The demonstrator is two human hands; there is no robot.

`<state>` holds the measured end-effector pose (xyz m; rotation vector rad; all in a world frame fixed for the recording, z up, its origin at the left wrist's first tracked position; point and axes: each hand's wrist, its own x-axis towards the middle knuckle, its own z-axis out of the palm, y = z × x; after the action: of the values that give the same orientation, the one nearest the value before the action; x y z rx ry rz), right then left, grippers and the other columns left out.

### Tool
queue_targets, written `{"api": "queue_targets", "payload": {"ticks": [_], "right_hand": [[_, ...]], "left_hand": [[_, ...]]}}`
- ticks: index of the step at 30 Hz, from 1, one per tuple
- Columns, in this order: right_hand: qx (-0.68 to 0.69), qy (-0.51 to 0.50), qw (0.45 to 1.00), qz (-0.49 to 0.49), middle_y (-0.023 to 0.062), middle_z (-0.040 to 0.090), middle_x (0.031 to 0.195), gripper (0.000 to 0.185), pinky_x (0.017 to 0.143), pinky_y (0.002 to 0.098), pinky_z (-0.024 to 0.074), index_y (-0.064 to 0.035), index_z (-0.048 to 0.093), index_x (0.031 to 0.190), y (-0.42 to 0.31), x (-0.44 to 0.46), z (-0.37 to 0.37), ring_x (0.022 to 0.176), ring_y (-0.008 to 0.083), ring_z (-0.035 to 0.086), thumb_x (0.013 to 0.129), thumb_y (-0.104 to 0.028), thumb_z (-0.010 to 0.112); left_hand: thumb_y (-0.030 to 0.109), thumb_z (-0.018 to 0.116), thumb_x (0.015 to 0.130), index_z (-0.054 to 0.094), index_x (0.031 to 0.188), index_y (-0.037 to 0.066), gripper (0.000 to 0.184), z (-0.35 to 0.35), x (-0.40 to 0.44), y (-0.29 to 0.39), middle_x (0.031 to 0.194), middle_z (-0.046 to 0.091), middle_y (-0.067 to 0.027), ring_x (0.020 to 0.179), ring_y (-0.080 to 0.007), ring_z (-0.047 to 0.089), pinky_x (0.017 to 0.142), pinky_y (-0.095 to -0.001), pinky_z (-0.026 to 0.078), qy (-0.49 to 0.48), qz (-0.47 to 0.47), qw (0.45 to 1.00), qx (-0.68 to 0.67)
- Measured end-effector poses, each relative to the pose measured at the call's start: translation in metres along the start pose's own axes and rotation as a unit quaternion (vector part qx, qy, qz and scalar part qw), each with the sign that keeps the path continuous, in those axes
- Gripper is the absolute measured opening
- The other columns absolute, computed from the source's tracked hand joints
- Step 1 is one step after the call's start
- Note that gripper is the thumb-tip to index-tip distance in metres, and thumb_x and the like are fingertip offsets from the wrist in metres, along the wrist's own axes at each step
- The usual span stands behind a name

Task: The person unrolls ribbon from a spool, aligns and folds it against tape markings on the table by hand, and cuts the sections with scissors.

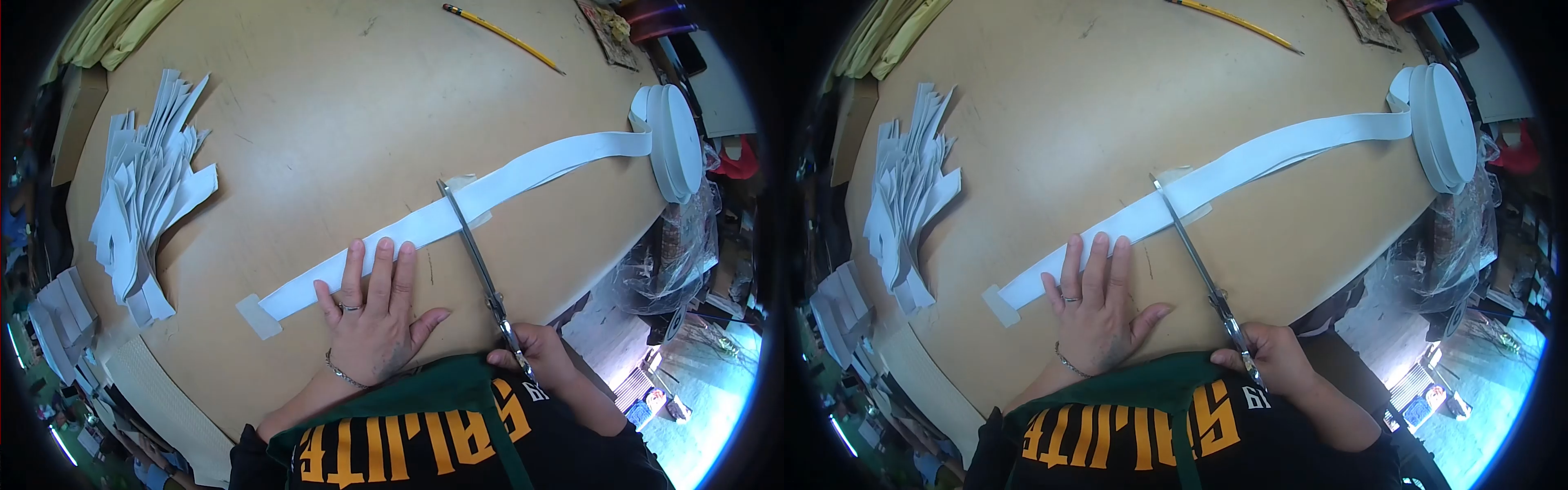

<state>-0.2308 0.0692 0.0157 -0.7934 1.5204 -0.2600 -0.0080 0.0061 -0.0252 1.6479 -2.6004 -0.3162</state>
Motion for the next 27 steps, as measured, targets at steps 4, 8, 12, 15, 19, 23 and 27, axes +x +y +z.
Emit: {"api": "queue_targets", "payload": {"ticks": [4, 8, 12, 15, 19, 23, 27], "right_hand": [[-0.002, -0.011, 1.0, 0.007, -0.0021, 0.045, 0.055, 0.038, 0.05, 0.0247, 0.037, -0.0032, 0.05, 0.065, 0.002, 0.003, -0.002, 0.055, 0.0063, 0.04, 0.075, -0.028, 0.077], [0.075, -0.104, 0.992, -0.01, -0.0003, 0.05, 0.064, 0.045, 0.055, 0.0246, 0.0389, -0.0043, 0.053, 0.08, 0.008, 0.001, -0.018, 0.061, 0.0083, 0.046, 0.071, -0.041, 0.078], [0.099, -0.233, 0.966, -0.049, 0.0028, 0.053, 0.076, 0.063, 0.06, 0.0246, 0.0408, -0.0054, 0.051, 0.099, 0.005, -0.006, -0.042, 0.069, 0.0115, 0.051, 0.067, -0.055, 0.075], [0.05, -0.281, 0.955, -0.085, 0.003, 0.054, 0.078, 0.07, 0.062, 0.0247, 0.0415, -0.005, 0.051, 0.103, 0.007, -0.012, -0.058, 0.072, 0.0118, 0.052, 0.066, -0.058, 0.074], [0.013, -0.324, 0.942, -0.087, -0.0001, 0.054, 0.079, 0.071, 0.061, 0.0239, 0.0419, -0.0046, 0.053, 0.101, -0.002, -0.027, -0.084, 0.071, 0.0087, 0.051, 0.062, -0.059, 0.077], [-0.019, -0.166, 0.975, -0.144, -0.0016, 0.056, 0.073, 0.054, 0.06, 0.0216, 0.043, -0.0038, 0.057, 0.094, -0.031, -0.031, -0.122, 0.066, 0.0068, 0.053, 0.065, -0.044, 0.08], [-0.258, 0.195, 0.915, -0.241, 0.0033, 0.056, 0.065, 0.032, 0.058, 0.026, 0.0436, -0.0022, 0.058, 0.077, -0.088, 0.048, -0.163, 0.064, 0.0109, 0.055, 0.07, -0.029, 0.075]], "left_hand": [[0.06, 0.055, 0.08, 0.038, 0.137, 0.008, 0.079, 0.0, 0.0, 0.001, 0.144, 0.028, -0.0121, 0.137, -0.0323, 0.015, 0.102, -0.0618, 0.004, -0.007, -0.005, 1.0, -0.007], [0.059, 0.055, 0.08, 0.036, 0.139, 0.01, 0.079, -0.003, 0.001, 0.001, 0.144, 0.027, -0.011, 0.137, -0.0321, 0.015, 0.099, -0.0657, 0.012, -0.014, -0.013, 1.0, -0.013], [0.06, 0.054, 0.08, 0.034, 0.14, 0.011, 0.079, -0.002, 0.0, 0.001, 0.144, 0.027, -0.0101, 0.137, -0.0315, 0.015, 0.097, -0.0675, 0.017, -0.004, -0.013, 1.0, -0.01], [0.06, 0.053, 0.08, 0.033, 0.14, 0.011, 0.079, -0.001, 0.001, 0.001, 0.145, 0.026, -0.0101, 0.137, -0.0318, 0.015, 0.097, -0.068, 0.018, 0.008, -0.014, 1.0, -0.013], [0.06, 0.052, 0.081, 0.032, 0.14, 0.011, 0.08, 0.0, 0.0, 0.001, 0.145, 0.026, -0.0105, 0.137, -0.033, 0.015, 0.097, -0.0685, 0.018, 0.01, -0.017, 1.0, -0.013], [0.06, 0.05, 0.081, 0.032, 0.14, 0.011, 0.079, -0.001, 0.0, 0.005, 0.145, 0.026, -0.0109, 0.137, -0.0326, 0.015, 0.099, -0.0672, 0.018, 0.01, -0.031, 0.999, -0.01], [0.061, 0.047, 0.082, 0.033, 0.14, 0.012, 0.077, -0.002, -0.001, 0.006, 0.145, 0.026, -0.0102, 0.137, -0.0309, 0.016, 0.101, -0.0661, 0.017, 0.014, -0.044, 0.999, -0.015]]}}
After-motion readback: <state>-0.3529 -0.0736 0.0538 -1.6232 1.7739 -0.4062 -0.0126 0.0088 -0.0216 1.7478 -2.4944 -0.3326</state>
